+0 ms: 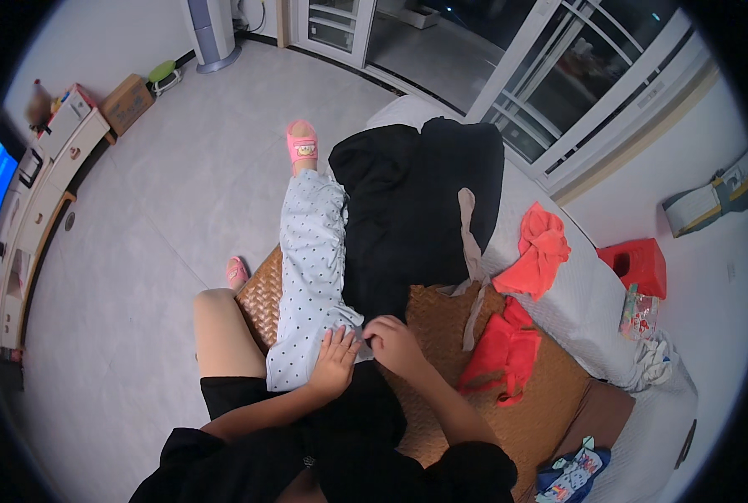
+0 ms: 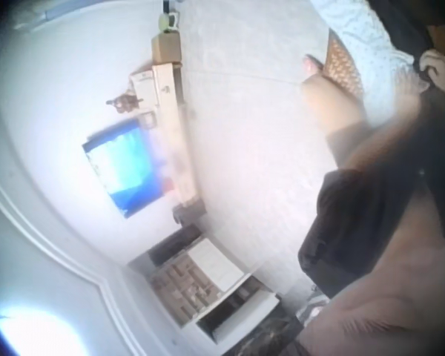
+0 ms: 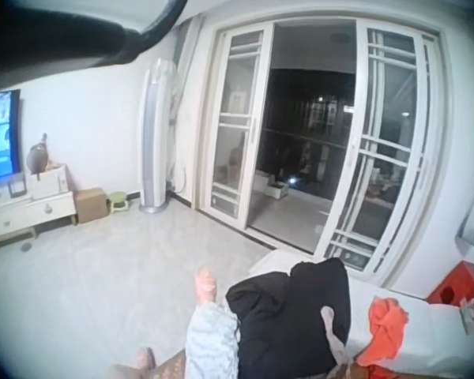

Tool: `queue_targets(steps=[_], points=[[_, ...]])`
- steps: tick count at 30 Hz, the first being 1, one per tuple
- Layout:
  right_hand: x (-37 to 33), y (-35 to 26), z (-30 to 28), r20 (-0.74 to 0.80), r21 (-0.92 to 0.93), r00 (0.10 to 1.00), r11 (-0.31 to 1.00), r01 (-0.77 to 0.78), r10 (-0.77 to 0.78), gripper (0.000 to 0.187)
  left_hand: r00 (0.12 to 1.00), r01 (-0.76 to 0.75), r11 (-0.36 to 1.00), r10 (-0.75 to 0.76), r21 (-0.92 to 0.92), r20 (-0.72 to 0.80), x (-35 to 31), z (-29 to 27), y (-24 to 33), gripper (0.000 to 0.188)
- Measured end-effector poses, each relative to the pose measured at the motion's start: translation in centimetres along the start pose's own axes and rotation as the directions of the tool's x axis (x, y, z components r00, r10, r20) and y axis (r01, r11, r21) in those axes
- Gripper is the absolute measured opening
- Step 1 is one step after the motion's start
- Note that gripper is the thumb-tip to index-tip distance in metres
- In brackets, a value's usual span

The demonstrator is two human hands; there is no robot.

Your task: The person sits on a woven mat on the floor and folds several pieces of clothing, including a red shirt, a light blue top, and a white polka-dotted garment. The person folds each item by hand and places them into a neat pile.

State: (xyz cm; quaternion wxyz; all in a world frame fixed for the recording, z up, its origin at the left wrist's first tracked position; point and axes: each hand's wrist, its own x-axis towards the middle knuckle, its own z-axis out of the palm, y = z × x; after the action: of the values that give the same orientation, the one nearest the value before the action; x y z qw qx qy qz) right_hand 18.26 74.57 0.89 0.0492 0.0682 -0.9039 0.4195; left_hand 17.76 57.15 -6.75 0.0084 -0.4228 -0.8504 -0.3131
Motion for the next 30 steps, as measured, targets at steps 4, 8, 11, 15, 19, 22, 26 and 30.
queue_targets(steps=[4,8,11,15,19,22,26,30], points=[[5.9,1.5,3.7,0.32,0.306,0.945,0.951,-0.041,-0.062,0.021,0.998,0.059,0.994,-0.057,-0.091,0.025,0.2,-0.3,0.1,0.042],[9.8,6.8,6.3,0.625,0.307,0.775,0.883,-0.355,0.094,0.021,0.98,0.193,0.88,-0.191,-0.433,0.05,1.4,-2.4,-0.5,0.033],[11.8,7.3,5.6,0.711,0.419,0.691,0.709,-0.567,0.133,0.018,0.665,0.501,-0.065,-0.61,-0.863,0.432,1.6,-5.3,-3.7,0.032],[12.6,7.5,5.4,0.648,0.55,0.741,0.566,-0.614,0.174,0.021,0.592,0.051,-0.887,-0.343,-0.459,0.729,-2.3,-3.6,-9.5,0.041],[12.2,6.7,4.0,0.645,0.608,0.764,0.613,-0.505,-0.01,0.042,0.601,0.038,-0.888,-0.346,-0.458,0.721,-2.4,-3.6,-9.4,0.036],[11.1,6.9,2.7,0.614,0.556,0.781,0.767,-0.321,-0.117,0.056,0.592,0.14,-0.751,-0.459,-0.645,0.663,-1.5,-4.4,-8.8,0.035],[8.9,7.6,3.7,0.556,0.431,0.831,0.862,-0.267,-0.021,0.05,0.676,0.534,0.244,-0.699,-0.81,0.235,1.8,-5.7,-6.8,0.038],[9.6,6.6,3.9,0.408,0.437,0.903,0.897,-0.064,-0.134,0.036,0.819,0.522,0.611,-0.554,-0.595,0.149,3.5,-6.3,-6.2,0.035]])
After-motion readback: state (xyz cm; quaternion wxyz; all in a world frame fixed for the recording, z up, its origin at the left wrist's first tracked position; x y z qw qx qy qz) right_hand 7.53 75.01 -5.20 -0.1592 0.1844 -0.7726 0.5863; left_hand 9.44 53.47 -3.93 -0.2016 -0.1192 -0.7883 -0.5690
